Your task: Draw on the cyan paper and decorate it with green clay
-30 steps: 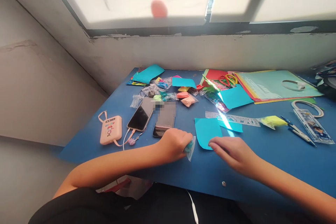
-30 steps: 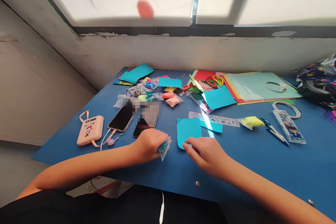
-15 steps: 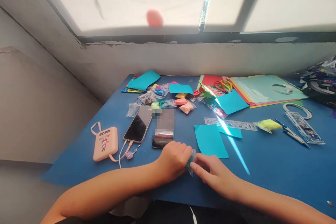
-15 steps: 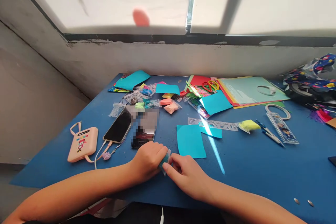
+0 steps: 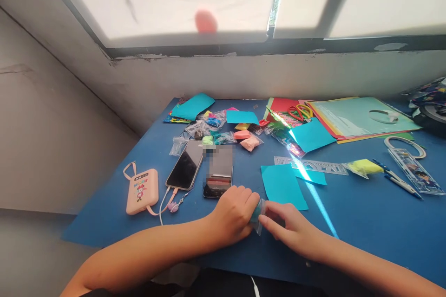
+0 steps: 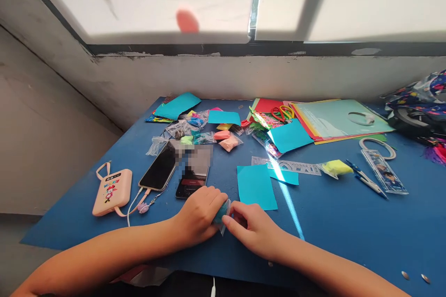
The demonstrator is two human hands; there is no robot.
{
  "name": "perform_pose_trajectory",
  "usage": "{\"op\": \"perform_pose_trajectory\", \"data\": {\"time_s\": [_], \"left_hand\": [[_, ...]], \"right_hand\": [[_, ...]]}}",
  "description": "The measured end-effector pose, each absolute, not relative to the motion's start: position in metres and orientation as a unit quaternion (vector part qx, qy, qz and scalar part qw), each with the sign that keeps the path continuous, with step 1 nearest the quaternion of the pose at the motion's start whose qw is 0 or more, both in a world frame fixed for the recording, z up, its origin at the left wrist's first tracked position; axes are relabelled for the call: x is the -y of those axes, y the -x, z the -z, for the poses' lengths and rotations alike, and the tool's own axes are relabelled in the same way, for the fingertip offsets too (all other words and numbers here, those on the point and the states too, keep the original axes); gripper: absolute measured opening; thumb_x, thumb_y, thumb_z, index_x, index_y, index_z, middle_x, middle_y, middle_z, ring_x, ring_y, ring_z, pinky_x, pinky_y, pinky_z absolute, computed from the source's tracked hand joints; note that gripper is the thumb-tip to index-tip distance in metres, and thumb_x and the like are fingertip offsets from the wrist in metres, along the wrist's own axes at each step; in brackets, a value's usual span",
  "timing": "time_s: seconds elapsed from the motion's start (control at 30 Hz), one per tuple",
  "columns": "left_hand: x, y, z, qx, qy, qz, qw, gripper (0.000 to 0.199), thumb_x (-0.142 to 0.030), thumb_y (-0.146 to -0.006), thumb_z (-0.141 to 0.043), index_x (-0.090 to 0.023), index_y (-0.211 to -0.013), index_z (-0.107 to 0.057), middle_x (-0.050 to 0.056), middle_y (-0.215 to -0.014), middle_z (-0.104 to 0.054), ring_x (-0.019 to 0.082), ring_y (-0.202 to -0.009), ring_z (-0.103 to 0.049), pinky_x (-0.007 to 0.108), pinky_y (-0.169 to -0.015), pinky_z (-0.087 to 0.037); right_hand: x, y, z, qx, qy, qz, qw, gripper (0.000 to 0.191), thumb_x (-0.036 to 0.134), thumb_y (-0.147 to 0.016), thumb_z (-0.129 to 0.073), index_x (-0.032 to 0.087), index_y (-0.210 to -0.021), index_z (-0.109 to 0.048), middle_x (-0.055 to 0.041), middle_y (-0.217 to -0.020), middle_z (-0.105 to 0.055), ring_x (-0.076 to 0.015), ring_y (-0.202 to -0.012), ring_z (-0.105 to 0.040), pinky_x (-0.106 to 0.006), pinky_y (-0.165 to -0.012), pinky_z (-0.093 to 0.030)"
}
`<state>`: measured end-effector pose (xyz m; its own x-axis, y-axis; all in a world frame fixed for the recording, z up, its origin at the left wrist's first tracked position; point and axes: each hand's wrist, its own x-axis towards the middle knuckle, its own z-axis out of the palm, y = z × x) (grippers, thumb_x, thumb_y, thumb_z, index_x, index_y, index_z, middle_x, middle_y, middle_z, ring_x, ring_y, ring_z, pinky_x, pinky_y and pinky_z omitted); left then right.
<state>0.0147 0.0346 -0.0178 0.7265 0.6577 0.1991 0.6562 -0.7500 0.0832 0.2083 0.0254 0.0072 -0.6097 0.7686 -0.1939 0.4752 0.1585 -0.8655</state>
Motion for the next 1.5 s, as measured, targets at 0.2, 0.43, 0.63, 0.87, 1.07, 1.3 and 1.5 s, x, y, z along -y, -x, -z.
{"op": "perform_pose_trajectory", "data": {"time_s": [0.2, 0.43, 0.63, 0.87, 1.07, 1.3, 1.5], "left_hand": [[-0.058, -0.002, -0.029, -0.35, -0.935, -0.04, 0.04, 0.043, -0.022, -0.082, -0.063, -0.017, -0.123, -0.055, 0.01, -0.119, -0.063, 0.026, -0.109, -0.058, 0.041, -0.096, -0.046], [-0.183, 0.053, -0.08, -0.533, -0.84, 0.09, 0.047, 0.035, -0.038, -0.096, -0.061, -0.018, -0.124, -0.058, 0.009, -0.125, -0.06, 0.024, -0.107, -0.062, 0.044, -0.091, -0.055], [-0.246, 0.064, -0.072, -0.57, -0.799, 0.181, 0.066, 0.034, -0.038, -0.095, -0.061, -0.018, -0.123, -0.058, 0.008, -0.126, -0.06, 0.024, -0.108, -0.062, 0.043, -0.09, -0.055], [-0.243, 0.058, -0.053, -0.578, -0.805, 0.109, 0.083, 0.036, -0.038, -0.095, -0.061, -0.018, -0.125, -0.057, 0.009, -0.126, -0.059, 0.023, -0.107, -0.062, 0.044, -0.09, -0.055], [-0.233, 0.059, -0.061, -0.591, -0.793, -0.085, 0.121, 0.033, -0.038, -0.096, -0.06, -0.019, -0.123, -0.059, 0.009, -0.127, -0.059, 0.023, -0.107, -0.062, 0.043, -0.091, -0.055], [-0.182, 0.023, -0.058, -0.539, -0.744, -0.299, 0.257, 0.036, -0.038, -0.096, -0.061, -0.017, -0.124, -0.057, 0.009, -0.124, -0.06, 0.023, -0.106, -0.063, 0.044, -0.09, -0.056], [-0.133, -0.012, -0.033, -0.47, -0.695, -0.368, 0.401, 0.035, -0.038, -0.096, -0.06, -0.017, -0.123, -0.058, 0.009, -0.123, -0.061, 0.022, -0.104, -0.063, 0.043, -0.089, -0.056]], "right_hand": [[-0.025, -0.205, -0.002, 0.712, 0.452, -0.487, 0.228, 0.049, 0.057, -0.097, -0.032, 0.022, -0.066, -0.041, 0.0036, -0.051, -0.045, -0.0104, -0.048, -0.042, -0.024, -0.049, -0.034], [-0.072, -0.238, -0.02, 0.76, 0.506, -0.287, 0.29, 0.046, 0.051, -0.098, -0.027, 0.021, -0.073, -0.05, 0.0007, -0.055, -0.057, -0.0124, -0.047, -0.049, -0.025, -0.05, -0.042], [-0.14, -0.256, -0.027, 0.801, 0.528, -0.158, 0.235, 0.034, 0.035, -0.096, -0.038, 0.02, -0.073, -0.057, -0.0056, -0.073, -0.066, -0.0186, -0.072, -0.059, -0.028, -0.065, -0.042], [-0.165, -0.228, -0.026, 0.839, 0.52, -0.036, 0.152, 0.025, 0.032, -0.098, -0.048, 0.015, -0.093, -0.065, -0.0095, -0.091, -0.068, -0.0211, -0.092, -0.06, -0.031, -0.074, -0.043], [-0.158, -0.213, -0.035, 0.85, 0.501, -0.025, 0.158, 0.033, 0.028, -0.098, -0.04, 0.012, -0.09, -0.067, -0.0193, -0.095, -0.07, -0.0282, -0.096, -0.059, -0.033, -0.071, -0.039], [-0.143, -0.204, -0.048, 0.852, 0.448, -0.154, 0.22, 0.035, 0.039, -0.099, -0.04, 0.016, -0.097, -0.067, -0.0104, -0.089, -0.07, -0.0206, -0.081, -0.06, -0.029, -0.065, -0.036], [-0.127, -0.195, -0.045, 0.826, 0.376, -0.342, 0.245, 0.04, 0.05, -0.094, -0.045, 0.018, -0.076, -0.059, -0.0024, -0.069, -0.065, -0.0132, -0.063, -0.059, -0.023, -0.057, -0.042]]}}
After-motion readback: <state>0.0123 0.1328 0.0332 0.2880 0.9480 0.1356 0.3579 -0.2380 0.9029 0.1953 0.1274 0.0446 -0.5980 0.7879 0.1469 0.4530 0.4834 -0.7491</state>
